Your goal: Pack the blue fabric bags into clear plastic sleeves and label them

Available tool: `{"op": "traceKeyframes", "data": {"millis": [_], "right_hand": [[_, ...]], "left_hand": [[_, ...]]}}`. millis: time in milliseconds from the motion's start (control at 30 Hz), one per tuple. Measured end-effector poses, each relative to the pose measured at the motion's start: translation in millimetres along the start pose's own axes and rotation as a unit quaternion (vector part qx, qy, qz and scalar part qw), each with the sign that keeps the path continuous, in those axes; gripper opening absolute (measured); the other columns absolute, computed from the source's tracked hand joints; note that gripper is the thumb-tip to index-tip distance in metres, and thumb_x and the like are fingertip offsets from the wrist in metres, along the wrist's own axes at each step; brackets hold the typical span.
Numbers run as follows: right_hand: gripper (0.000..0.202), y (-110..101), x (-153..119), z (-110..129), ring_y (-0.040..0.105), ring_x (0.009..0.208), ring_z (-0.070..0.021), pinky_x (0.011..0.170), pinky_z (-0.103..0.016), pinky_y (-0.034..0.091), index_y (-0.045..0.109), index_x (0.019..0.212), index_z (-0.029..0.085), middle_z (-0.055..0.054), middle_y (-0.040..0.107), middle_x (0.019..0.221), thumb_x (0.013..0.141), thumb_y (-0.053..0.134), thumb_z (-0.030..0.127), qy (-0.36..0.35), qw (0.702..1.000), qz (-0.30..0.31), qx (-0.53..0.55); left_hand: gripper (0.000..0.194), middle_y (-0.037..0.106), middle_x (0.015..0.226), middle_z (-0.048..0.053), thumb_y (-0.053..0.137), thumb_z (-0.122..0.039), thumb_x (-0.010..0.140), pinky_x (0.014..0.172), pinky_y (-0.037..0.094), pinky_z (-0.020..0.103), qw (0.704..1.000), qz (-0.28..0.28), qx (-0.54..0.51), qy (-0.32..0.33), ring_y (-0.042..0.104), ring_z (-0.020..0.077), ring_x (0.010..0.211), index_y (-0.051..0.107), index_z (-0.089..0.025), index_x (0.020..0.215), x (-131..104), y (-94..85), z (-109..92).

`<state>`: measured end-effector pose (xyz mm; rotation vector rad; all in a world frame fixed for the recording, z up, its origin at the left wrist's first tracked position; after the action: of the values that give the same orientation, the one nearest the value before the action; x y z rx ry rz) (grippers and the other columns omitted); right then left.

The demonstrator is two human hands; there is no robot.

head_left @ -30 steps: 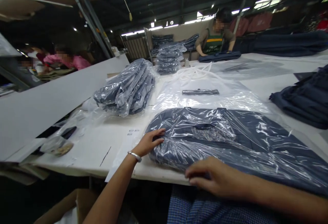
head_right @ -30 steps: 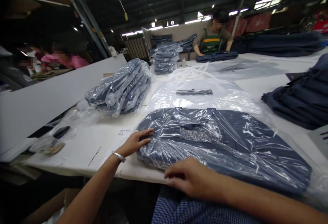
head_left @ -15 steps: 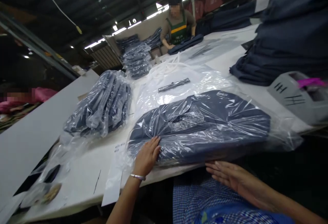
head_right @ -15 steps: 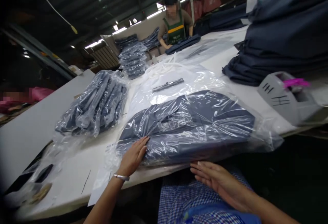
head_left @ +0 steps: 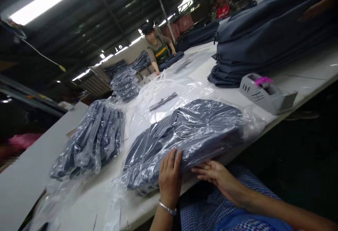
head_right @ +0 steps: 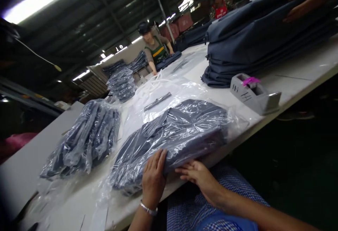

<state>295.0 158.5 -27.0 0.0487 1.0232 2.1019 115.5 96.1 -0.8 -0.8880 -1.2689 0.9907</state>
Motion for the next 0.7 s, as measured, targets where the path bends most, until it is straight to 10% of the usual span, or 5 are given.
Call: {"op": "traceKeyframes", "data": {"millis": [267, 367, 533, 700], "right_hand": [[0.014, -16.8, 27.1, 8.1, 0.06, 0.111, -0.0296, 0.101, -0.04, 0.046, 0.071, 0.07, 0.015, -0.009, 0.073, 0.099, 0.059, 0.064, 0.011, -0.003, 0.999, 0.036, 0.016], [0.023, 24.5, 32.6, 51.0, 0.059, 0.115, -0.0279, 0.103, -0.04, 0.045, 0.073, 0.08, 0.017, -0.007, 0.071, 0.11, 0.061, 0.063, 0.01, -0.058, 0.991, 0.122, 0.013], [0.067, 103.5, 47.4, 141.3, 0.056, 0.123, -0.0266, 0.105, -0.047, 0.043, 0.053, 0.135, 0.036, 0.001, 0.047, 0.147, 0.072, 0.063, 0.017, -0.222, 0.924, 0.293, -0.102], [0.074, 75.0, 83.0, 169.6, 0.031, 0.142, -0.0303, 0.117, -0.05, 0.026, 0.037, 0.149, 0.029, -0.006, 0.03, 0.157, 0.083, 0.066, 0.044, -0.46, 0.832, -0.063, -0.304]], "left_hand": [[0.078, 0.059, 0.138, 0.008, 0.043, 0.005, 0.065, 0.105, 0.045, 0.04, 0.999, -0.018, -0.043, -0.016, 0.055, 0.0247, 0.126, 0.049, -0.02, 0.139, 13.1, 15.3, 8.5], [0.071, 0.066, 0.127, 0.008, 0.047, 0.0, 0.069, 0.09, 0.051, 0.036, 0.992, -0.056, -0.059, -0.1, 0.065, 0.0248, 0.11, 0.052, -0.022, 0.136, 39.3, -27.5, 16.6], [0.025, 0.07, 0.07, 0.002, 0.062, -0.036, 0.079, 0.06, 0.046, 0.029, 0.947, -0.115, -0.149, -0.262, 0.064, 0.0209, 0.067, 0.072, -0.018, 0.093, 90.3, -150.2, 59.2], [0.04, 0.068, 0.065, 0.0, 0.079, -0.039, 0.063, 0.051, 0.052, 0.028, 0.745, -0.18, -0.506, -0.395, 0.063, 0.0174, 0.052, 0.068, -0.016, 0.094, 71.7, -217.5, 91.5]]}}
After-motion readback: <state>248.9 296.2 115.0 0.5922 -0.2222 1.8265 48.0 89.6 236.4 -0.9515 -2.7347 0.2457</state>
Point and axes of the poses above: each hand's wrist, its own x-axis towards the middle knuckle, its own y-axis out of the palm, z = x × y, the point moved 1 cm from there along x, towards the middle knuckle
